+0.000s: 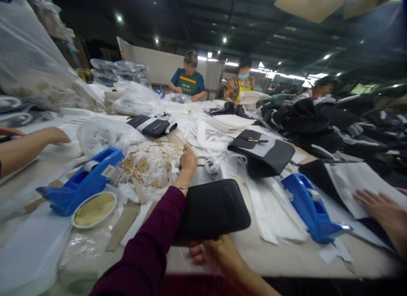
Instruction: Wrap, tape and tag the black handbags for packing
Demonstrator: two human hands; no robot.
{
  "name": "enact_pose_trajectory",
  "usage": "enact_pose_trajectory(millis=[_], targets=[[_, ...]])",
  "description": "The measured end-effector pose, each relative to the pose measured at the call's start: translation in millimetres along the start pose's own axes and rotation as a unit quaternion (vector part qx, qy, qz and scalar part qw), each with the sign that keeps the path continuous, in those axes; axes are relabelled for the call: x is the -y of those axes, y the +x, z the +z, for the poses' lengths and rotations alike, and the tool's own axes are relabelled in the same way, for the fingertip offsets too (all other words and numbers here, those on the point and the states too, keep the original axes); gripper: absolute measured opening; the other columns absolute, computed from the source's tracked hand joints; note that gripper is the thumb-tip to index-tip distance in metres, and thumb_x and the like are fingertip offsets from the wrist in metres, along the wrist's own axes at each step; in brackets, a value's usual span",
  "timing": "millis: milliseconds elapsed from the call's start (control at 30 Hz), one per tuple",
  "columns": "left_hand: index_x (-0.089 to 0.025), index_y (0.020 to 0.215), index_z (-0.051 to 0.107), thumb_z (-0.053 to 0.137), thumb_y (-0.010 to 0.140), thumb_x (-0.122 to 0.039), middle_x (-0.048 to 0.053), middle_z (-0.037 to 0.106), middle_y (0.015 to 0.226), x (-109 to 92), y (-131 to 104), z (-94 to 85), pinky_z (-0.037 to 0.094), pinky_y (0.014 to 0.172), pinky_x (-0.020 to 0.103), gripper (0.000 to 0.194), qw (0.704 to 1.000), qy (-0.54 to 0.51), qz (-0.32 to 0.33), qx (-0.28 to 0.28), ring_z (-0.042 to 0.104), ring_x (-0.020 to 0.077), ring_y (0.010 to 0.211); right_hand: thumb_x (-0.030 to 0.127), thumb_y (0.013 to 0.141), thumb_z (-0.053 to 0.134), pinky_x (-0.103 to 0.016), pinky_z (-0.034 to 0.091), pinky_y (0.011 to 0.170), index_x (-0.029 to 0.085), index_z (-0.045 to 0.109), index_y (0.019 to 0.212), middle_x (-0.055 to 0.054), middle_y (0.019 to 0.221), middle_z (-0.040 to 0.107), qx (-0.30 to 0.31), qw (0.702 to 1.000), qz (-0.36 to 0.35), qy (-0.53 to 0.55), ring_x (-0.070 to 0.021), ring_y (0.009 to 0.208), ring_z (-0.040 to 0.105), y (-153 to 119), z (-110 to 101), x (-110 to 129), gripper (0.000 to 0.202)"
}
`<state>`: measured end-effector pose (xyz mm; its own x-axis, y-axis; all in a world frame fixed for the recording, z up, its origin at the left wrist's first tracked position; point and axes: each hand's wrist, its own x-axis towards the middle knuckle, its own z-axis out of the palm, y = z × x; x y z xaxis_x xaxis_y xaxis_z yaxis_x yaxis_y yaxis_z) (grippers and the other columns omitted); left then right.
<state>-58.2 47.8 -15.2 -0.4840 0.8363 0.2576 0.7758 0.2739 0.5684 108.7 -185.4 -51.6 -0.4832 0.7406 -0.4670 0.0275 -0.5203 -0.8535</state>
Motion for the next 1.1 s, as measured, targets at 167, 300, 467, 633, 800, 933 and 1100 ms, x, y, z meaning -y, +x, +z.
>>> enact_pose_trajectory(millis=[167,300,467,633,800,933,1100], targets=[[-0.007,0.128,0.038,0.024,0.090,-0.005,0.023,0.060,0.113,-2.5,-3.5,1.4,0.048,0.080,0.036,0.040,0.998,0.018,0.038,-0.037,0.065,0.0291,0.100,0.054,0.052,0.080,-0.033,0.050,0.060,0.014,0.057,0.084,-0.011,0.072,0.070,0.004,0.987,0.046,0.152,-0.0228,0.061,0.068,-30.8,33.0,-36.2,0.056],[-0.010,0.123,0.041,0.025,0.092,-0.008,0.018,0.061,0.113,-6.2,-4.9,3.9,0.047,0.081,0.033,0.035,0.995,0.009,0.085,-0.054,0.064,0.0267,0.101,0.060,0.053,0.075,-0.031,0.047,0.062,0.015,0.061,0.070,-0.007,0.065,0.068,0.013,0.992,0.071,0.107,-0.0206,0.061,0.066,-46.9,34.2,-74.1,0.051],[-0.013,0.113,0.046,0.027,0.096,-0.015,0.013,0.062,0.110,-14.8,-2.4,5.7,0.046,0.083,0.029,0.025,0.988,-0.028,0.139,-0.065,0.061,0.0232,0.103,0.051,0.068,0.067,-0.030,0.039,0.058,0.021,0.065,0.055,-0.004,0.059,0.067,0.018,0.956,0.004,-0.292,-0.0228,0.066,0.064,-53.4,10.6,-94.5,0.033],[-0.016,0.105,0.047,0.027,0.097,-0.019,0.010,0.064,0.099,-17.7,-0.7,2.4,0.045,0.080,0.028,0.022,0.981,-0.071,0.157,-0.089,0.062,0.0214,0.096,0.039,0.074,0.068,-0.033,0.034,0.059,0.022,0.064,0.053,-0.010,0.055,0.064,-0.049,0.778,-0.190,-0.597,-0.0239,0.061,0.061,-43.5,-13.9,1.2,0.028],[-0.019,0.100,0.048,0.027,0.097,-0.027,0.006,0.063,0.085,-14.0,-2.2,-4.3,0.045,0.075,0.029,0.022,0.973,-0.118,0.157,-0.124,0.063,0.0207,0.082,0.008,0.083,0.050,-0.027,0.039,0.070,0.020,0.067,0.095,-0.007,0.090,0.069,-0.215,0.727,-0.327,-0.564,-0.0187,0.083,0.062,38.7,-30.5,142.5,0.024],[-0.022,0.096,0.047,0.025,0.097,-0.030,0.003,0.061,0.079,-10.6,-6.6,-11.3,0.045,0.074,0.027,0.024,0.960,-0.167,0.170,-0.147,0.062,0.0174,0.077,-0.004,0.073,0.050,-0.028,0.041,0.077,0.013,0.064,0.104,-0.014,0.108,0.062,-0.302,0.738,-0.304,-0.521,-0.0222,0.101,0.057,122.6,-27.1,189.4,0.038],[-0.020,0.096,0.051,0.024,0.096,-0.032,0.005,0.065,0.091,-5.7,-9.4,-23.3,0.048,0.073,0.025,0.030,0.941,-0.247,0.190,-0.129,0.062,0.0158,0.081,0.016,0.080,0.057,-0.025,0.039,0.064,0.017,0.070,0.083,-0.006,0.079,0.068,-0.281,0.752,-0.311,-0.508,-0.0197,0.078,0.061,161.8,-18.1,185.9,0.014]])
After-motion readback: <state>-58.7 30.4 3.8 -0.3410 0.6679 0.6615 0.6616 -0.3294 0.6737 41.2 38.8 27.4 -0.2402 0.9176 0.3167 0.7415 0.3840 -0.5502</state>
